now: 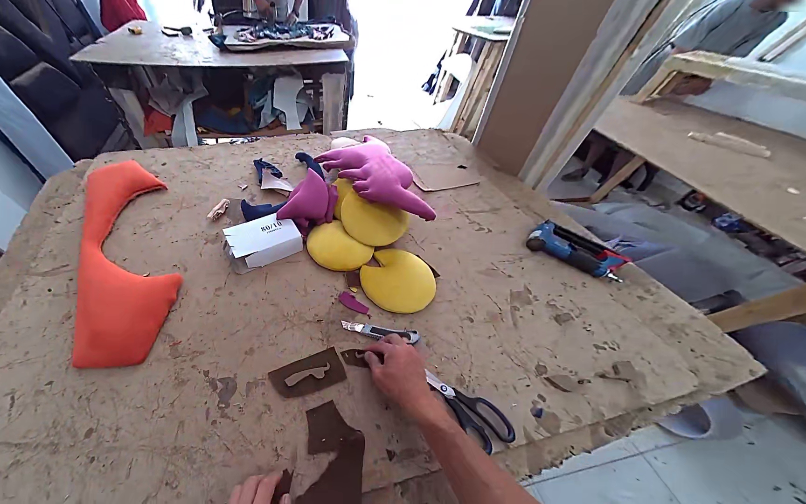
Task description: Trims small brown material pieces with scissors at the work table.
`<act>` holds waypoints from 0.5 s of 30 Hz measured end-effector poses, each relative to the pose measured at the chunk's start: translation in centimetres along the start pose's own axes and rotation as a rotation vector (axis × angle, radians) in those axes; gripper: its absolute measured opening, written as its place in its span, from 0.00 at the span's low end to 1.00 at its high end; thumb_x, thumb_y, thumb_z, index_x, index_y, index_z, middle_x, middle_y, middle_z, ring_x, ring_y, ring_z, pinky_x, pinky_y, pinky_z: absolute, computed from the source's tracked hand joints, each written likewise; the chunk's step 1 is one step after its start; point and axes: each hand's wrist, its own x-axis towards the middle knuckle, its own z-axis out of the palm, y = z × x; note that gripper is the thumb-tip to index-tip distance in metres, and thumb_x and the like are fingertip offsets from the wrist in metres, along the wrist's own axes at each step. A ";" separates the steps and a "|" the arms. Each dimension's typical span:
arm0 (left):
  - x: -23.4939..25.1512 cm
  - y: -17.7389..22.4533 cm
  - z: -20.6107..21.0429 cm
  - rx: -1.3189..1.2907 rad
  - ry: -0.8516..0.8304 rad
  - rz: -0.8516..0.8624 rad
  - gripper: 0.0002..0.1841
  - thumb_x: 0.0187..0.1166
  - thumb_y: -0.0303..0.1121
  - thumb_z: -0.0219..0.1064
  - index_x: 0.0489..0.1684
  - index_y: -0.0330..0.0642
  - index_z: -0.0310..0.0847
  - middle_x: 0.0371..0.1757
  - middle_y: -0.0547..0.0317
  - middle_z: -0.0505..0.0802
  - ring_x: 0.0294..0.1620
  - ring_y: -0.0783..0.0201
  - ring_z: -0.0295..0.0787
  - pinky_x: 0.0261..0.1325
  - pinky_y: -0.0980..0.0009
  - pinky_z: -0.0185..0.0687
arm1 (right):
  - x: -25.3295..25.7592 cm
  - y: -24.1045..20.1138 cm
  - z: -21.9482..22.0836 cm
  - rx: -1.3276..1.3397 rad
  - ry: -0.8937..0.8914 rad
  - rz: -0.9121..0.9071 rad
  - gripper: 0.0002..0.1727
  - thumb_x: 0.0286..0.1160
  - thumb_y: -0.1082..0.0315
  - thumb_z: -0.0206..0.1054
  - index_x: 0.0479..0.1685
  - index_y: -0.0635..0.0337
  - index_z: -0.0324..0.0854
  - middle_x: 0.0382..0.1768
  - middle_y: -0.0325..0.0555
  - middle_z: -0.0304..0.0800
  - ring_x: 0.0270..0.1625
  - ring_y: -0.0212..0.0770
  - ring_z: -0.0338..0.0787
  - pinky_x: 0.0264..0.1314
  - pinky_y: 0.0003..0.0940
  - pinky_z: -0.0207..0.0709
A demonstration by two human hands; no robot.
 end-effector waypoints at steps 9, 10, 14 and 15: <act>1.3 2.0 0.1 0.025 0.162 -0.077 0.17 0.80 0.41 0.62 0.55 0.44 0.92 0.53 0.52 0.95 0.55 0.51 0.93 0.58 0.52 0.89 | -6.8 1.7 -3.0 0.114 0.052 -0.119 0.18 0.80 0.51 0.65 0.54 0.51 0.91 0.46 0.44 0.94 0.48 0.47 0.94 0.52 0.54 0.87; 1.4 1.8 0.0 0.015 0.163 -0.076 0.17 0.80 0.41 0.62 0.55 0.45 0.92 0.52 0.53 0.95 0.54 0.52 0.93 0.57 0.52 0.90 | -8.8 1.4 -3.0 0.125 -0.061 -0.095 0.21 0.81 0.47 0.62 0.53 0.51 0.92 0.44 0.43 0.95 0.47 0.45 0.94 0.53 0.53 0.87; 0.3 -0.5 -1.1 -0.023 0.169 -0.093 0.17 0.81 0.39 0.58 0.54 0.45 0.93 0.50 0.55 0.95 0.52 0.55 0.94 0.56 0.55 0.90 | -14.9 -0.2 0.2 0.078 -0.113 -0.095 0.30 0.74 0.36 0.63 0.51 0.55 0.91 0.34 0.43 0.93 0.37 0.47 0.93 0.40 0.54 0.86; -0.4 -1.1 -1.2 -0.012 0.154 -0.088 0.17 0.81 0.40 0.58 0.54 0.45 0.93 0.51 0.55 0.96 0.53 0.55 0.94 0.58 0.55 0.90 | -15.8 -0.7 1.0 0.065 -0.106 -0.081 0.32 0.72 0.35 0.63 0.52 0.56 0.90 0.34 0.45 0.93 0.36 0.48 0.93 0.38 0.55 0.85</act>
